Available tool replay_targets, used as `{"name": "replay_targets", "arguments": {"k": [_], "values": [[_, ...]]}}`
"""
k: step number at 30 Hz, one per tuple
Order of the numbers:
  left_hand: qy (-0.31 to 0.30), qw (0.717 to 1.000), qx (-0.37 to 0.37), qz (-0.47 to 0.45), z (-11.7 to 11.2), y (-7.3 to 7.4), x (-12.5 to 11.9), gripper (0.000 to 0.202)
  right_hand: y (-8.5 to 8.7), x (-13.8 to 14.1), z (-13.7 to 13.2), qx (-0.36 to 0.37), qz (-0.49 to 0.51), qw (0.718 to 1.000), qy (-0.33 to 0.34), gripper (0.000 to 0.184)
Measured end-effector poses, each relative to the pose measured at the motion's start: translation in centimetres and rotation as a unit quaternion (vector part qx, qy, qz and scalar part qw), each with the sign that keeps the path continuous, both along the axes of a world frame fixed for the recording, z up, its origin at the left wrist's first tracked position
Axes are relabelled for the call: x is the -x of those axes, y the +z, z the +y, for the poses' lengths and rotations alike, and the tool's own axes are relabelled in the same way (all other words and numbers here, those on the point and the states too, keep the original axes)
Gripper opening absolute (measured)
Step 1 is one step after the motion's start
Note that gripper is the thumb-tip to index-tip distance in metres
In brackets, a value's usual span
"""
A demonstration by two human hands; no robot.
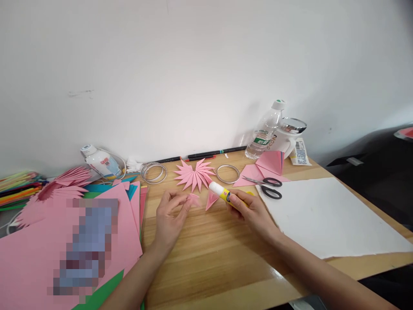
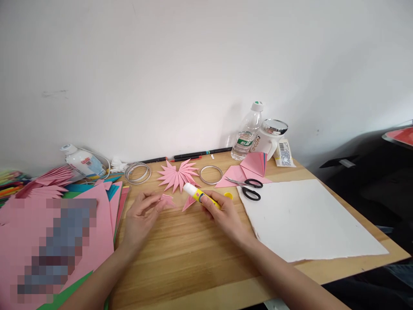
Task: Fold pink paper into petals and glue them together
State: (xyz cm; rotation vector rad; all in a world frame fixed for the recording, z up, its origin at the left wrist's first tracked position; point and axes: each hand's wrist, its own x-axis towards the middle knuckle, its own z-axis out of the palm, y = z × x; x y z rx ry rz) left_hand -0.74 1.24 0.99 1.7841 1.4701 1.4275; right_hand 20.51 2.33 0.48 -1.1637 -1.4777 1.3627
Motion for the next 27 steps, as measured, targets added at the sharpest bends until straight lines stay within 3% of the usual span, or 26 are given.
{"name": "replay_targets", "arguments": {"k": [3, 7, 9, 12, 16, 19, 24, 27], "values": [[0.017, 0.985, -0.126, 0.115, -0.4, -0.3, 0.0, 0.013, 0.0, 1.1, -0.5, 0.089, 0.119, 0.989, 0.014, 0.039], [-0.024, 0.971, -0.175, 0.16, -0.8, -0.8, -0.2, 0.023, 0.0, 2.2, -0.5, 0.14, 0.223, 0.965, 0.009, 0.034], [-0.054, 0.98, -0.142, 0.126, -0.9, -0.8, -0.3, 0.024, -0.1, 2.3, -0.2, 0.138, 0.238, 0.961, 0.01, 0.034], [-0.088, 0.994, -0.036, 0.056, -1.0, -0.3, -0.5, 0.028, -0.4, 2.1, 0.1, 0.118, 0.229, 0.966, -0.001, 0.033], [-0.048, 0.991, 0.109, -0.059, -0.9, 0.3, -0.7, 0.022, -0.9, 1.7, 0.2, 0.077, 0.167, 0.983, -0.011, 0.034], [0.005, 0.974, 0.164, -0.159, -0.6, 0.2, -0.9, 0.02, -0.8, 1.5, 0.1, 0.037, 0.085, 0.996, -0.014, 0.036], [-0.019, 0.925, 0.233, -0.301, 0.0, -0.5, -0.7, 0.063, -0.3, 1.4, 0.1, -0.023, -0.001, 1.0, -0.021, 0.035], [-0.019, 0.913, 0.261, -0.314, 0.3, -0.8, -0.4, 0.048, 0.0, 1.5, 0.1, -0.054, -0.015, 0.998, -0.017, 0.031]]}}
